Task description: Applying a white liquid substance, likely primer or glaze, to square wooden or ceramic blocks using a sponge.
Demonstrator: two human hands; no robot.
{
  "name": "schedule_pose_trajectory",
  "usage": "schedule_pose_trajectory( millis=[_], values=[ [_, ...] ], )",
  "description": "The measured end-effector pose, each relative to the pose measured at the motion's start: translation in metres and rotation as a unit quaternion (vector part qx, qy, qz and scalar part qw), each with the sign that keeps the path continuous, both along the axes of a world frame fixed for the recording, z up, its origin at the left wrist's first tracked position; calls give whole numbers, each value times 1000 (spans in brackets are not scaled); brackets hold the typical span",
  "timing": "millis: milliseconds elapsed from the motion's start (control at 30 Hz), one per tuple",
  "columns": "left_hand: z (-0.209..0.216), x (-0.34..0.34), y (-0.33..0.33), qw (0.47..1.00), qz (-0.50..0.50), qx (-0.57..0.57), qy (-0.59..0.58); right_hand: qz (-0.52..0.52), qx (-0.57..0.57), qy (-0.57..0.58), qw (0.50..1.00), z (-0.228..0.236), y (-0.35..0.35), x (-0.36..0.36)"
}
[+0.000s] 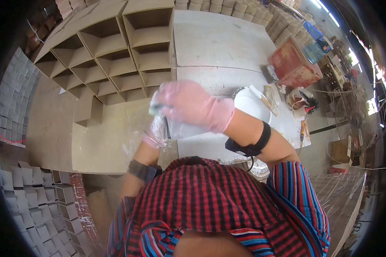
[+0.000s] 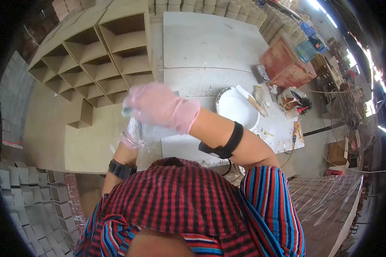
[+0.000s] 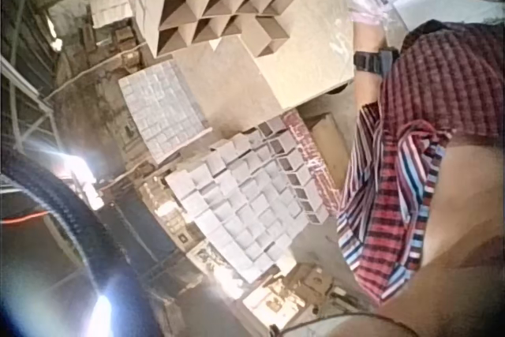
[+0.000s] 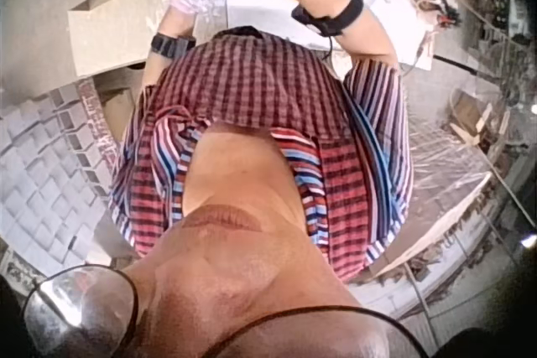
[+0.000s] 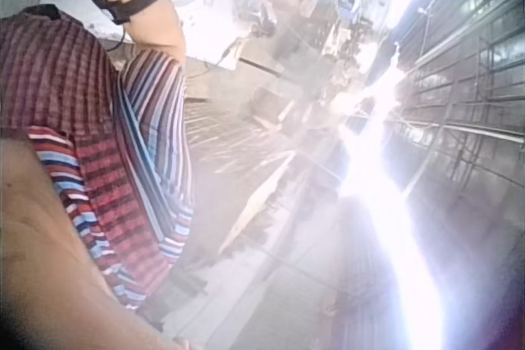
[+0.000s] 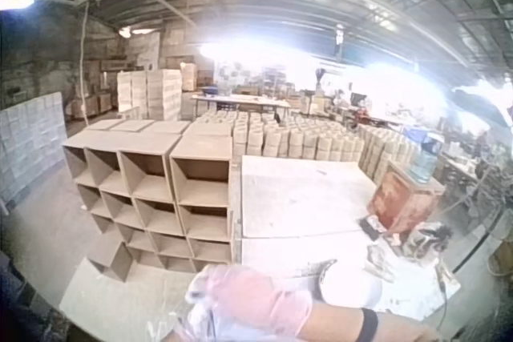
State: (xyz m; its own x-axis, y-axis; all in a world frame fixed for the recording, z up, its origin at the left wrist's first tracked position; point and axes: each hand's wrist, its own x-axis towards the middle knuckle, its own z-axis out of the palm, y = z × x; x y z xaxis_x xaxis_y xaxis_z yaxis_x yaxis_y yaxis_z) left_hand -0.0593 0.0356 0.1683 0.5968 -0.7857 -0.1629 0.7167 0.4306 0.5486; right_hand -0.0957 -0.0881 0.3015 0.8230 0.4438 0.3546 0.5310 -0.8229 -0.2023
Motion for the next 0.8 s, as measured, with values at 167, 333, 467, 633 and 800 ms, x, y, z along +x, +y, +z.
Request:
schedule_pose_trajectory(
  millis=[167, 333, 467, 633, 800],
  values=[
    [-1, -4, 4, 963, -8, 70, -260, -111, 63, 76, 989, 3, 2, 20],
    [12, -6, 7, 996, -50, -38, 60, -206, 90, 57, 973, 11, -30, 30],
    [7, 0, 9, 992, -68, -100, 34, -121, 96, -39, 987, 4, -25, 14],
    [-6, 12, 2, 979, -30, -159, -127, -69, -4, -28, 997, -15, 5, -5],
    [12, 13, 13, 969, 17, 77, -233, 42, -111, 11, 993, -33, 34, -48]
  ],
)
